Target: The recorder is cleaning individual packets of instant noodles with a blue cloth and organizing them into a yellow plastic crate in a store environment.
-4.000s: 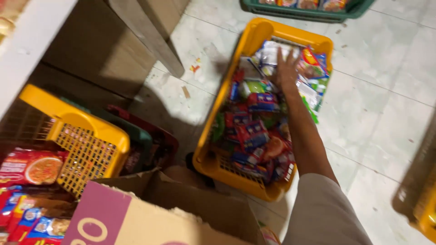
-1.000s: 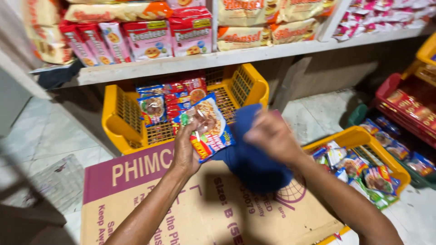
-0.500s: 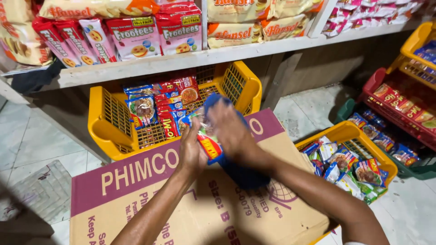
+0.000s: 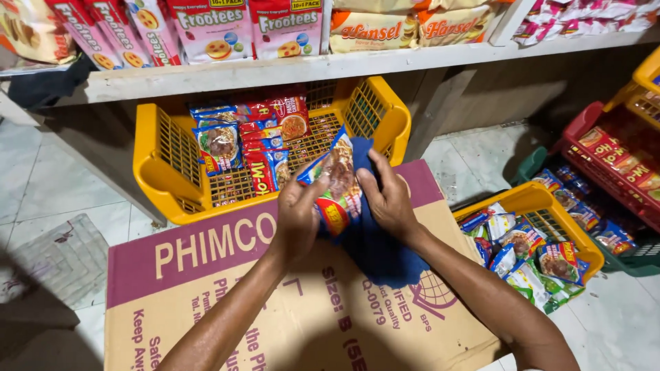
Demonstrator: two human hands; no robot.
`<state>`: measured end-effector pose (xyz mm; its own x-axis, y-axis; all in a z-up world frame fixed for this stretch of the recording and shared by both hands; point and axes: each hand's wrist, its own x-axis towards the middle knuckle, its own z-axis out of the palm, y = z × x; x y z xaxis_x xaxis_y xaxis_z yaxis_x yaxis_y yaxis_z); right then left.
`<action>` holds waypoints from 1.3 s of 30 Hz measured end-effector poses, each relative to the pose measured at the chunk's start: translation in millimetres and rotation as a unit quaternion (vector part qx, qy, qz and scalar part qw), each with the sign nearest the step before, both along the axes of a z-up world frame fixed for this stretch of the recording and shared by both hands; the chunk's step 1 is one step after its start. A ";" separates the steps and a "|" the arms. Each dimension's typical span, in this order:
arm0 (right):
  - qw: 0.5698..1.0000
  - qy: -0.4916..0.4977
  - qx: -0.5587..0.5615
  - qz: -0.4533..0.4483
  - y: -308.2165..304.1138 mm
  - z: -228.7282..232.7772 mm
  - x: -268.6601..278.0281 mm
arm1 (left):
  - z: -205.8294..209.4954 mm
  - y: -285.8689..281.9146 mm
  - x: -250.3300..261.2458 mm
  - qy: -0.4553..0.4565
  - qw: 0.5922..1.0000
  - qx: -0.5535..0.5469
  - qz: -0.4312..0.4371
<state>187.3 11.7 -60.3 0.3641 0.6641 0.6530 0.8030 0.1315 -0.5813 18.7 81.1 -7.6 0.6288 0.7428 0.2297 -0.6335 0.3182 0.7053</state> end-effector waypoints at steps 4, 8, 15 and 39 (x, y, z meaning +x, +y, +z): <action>0.999 0.016 0.001 -0.040 -7.1 3.6 -12.4 | 3.5 -1.7 -5.6 0.050 0.996 0.072 0.030; 0.981 0.129 0.144 0.006 -6.6 2.6 -18.2 | -29.9 7.6 9.2 0.112 0.983 -0.077 0.123; 0.984 -0.039 0.162 -0.065 -27.3 7.8 5.3 | -29.2 6.6 15.9 0.097 0.986 0.008 0.133; 0.953 0.253 0.123 0.116 -45.6 52.8 -17.4 | 11.6 -7.6 -16.9 0.159 0.958 0.230 0.068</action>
<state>169.9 -33.9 -7.5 0.5354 0.6153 0.5786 0.3601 0.4533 -0.8154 1.8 73.5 4.0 0.6254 0.6898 0.3648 -0.3765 -0.1428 0.9154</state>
